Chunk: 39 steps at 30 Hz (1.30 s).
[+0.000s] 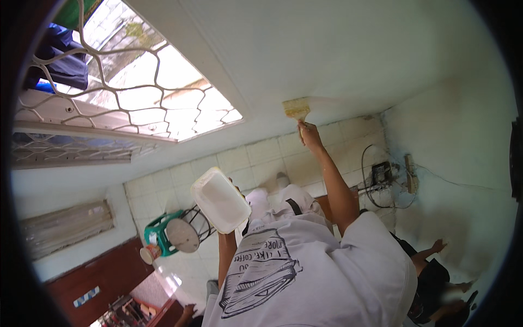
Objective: The person paints an interior wall and upper corner with a brush, dipping the brush into a plastic container of paint between strokes.
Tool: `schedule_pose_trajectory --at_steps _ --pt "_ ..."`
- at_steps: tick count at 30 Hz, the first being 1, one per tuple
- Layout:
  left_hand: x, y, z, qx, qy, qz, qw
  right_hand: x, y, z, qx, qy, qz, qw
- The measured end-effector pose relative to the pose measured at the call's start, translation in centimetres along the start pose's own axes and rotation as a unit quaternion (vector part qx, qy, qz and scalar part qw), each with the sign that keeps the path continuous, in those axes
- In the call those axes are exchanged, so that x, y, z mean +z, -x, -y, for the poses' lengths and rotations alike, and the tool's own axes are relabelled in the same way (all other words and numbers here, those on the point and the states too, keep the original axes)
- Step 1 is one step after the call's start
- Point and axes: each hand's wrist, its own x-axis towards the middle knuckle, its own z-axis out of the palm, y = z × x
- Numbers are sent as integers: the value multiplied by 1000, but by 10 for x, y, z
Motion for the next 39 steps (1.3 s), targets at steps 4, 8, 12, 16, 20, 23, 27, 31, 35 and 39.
schedule_pose_trajectory --at_steps 4,8,12,16,20,23,27,31,35,39 --pt "-16 -40 -1 1 -107 23 994 -27 65 148 -82 -10 63 995" --pt "7 -80 22 -38 -142 81 986 -46 138 270 -185 21 45 981" --pt "8 -86 32 -21 -135 73 988 -48 153 304 -254 54 12 966" --pt "4 -82 29 -12 -118 83 989 -38 88 221 -262 90 -13 961" --pt "8 -65 18 15 -166 119 979 -22 0 48 -208 113 -64 970" --pt "-4 -49 5 82 -264 39 960 -22 3 -5 47 75 -18 996" --pt "37 -36 8 57 -76 67 993 -20 -5 0 126 9 -25 992" --pt "45 -27 9 67 -40 98 992 -30 52 145 -2 -92 45 995" --pt "55 -38 26 35 -26 104 994 -45 131 285 -112 -100 73 986" --pt "44 -43 29 44 -128 91 987 -35 166 326 -212 -73 83 971"
